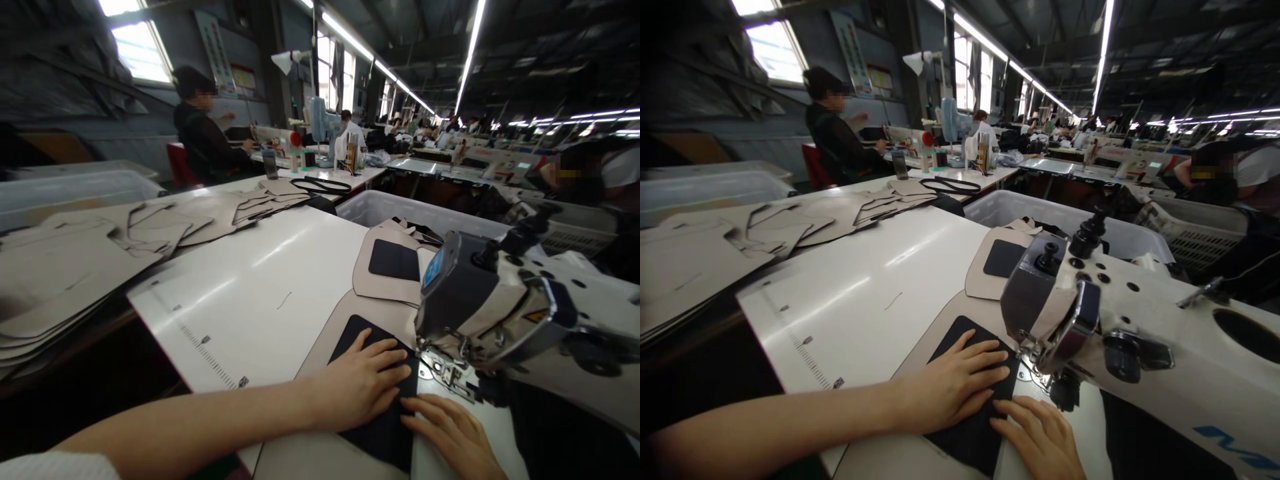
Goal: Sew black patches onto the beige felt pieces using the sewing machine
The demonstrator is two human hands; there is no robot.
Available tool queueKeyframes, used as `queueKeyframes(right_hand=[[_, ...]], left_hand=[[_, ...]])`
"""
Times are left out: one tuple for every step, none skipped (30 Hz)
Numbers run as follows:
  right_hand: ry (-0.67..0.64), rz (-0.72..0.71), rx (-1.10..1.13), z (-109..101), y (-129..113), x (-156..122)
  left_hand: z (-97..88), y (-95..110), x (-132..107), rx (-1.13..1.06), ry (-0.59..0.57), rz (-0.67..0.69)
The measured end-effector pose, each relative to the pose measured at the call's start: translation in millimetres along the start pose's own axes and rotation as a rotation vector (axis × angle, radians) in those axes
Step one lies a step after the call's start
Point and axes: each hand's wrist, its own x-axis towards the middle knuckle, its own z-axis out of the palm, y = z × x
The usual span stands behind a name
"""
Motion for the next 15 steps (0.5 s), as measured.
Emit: queueKeyframes(right_hand=[[0.011, 0.041, 0.047, 0, -4, -1], [0.032, 0.082, 0.096, -1, -8, -1], [0.052, 0.119, 0.144, -1, -12, -1], [0.066, 0.144, 0.185, 0, -14, -2], [0.074, 0.154, 0.219, 1, -15, -2], [0.072, 0.149, 0.245, 2, -14, -2], [0.063, 0.131, 0.262, 2, -12, -1], [0.054, 0.101, 0.26, 3, -9, 1], [0.06, 0.048, 0.239, 2, -7, 4], [0.078, -0.02, 0.2, 1, -4, 8], [0.099, -0.075, 0.148, -2, -3, 12], [0.119, -0.099, 0.088, -5, -4, 16], [0.132, -0.086, 0.037, -9, -7, 21], [0.137, -0.041, 0.01, -12, -11, 24], [0.133, 0.022, 0.012, -15, -17, 26]], left_hand=[[0.3, 0, 0, 0.004, 0.001, 0.0], [0.5, 0, 0, 0.008, 0.005, -0.001], [0.7, 0, 0, 0.007, 0.005, -0.001], [0.8, 0, 0, 0.007, 0.003, -0.002], [0.8, 0, 1, 0.004, 0.001, -0.003], [0.8, 0, 1, 0.001, -0.003, -0.004], [0.7, -1, 1, -0.002, -0.007, -0.007], [0.7, -1, 1, -0.005, -0.007, -0.009], [0.6, -1, 1, -0.01, -0.004, -0.011], [0.5, 0, 0, -0.015, 0.001, -0.01], [0.4, 0, 0, -0.023, 0.005, -0.01], [0.2, 0, 0, -0.031, 0.01, -0.011], [-0.1, 1, -1, -0.04, 0.013, -0.012], [-0.5, 1, -2, -0.048, 0.013, -0.014], [-1.1, 1, -2, -0.056, 0.009, -0.018]])
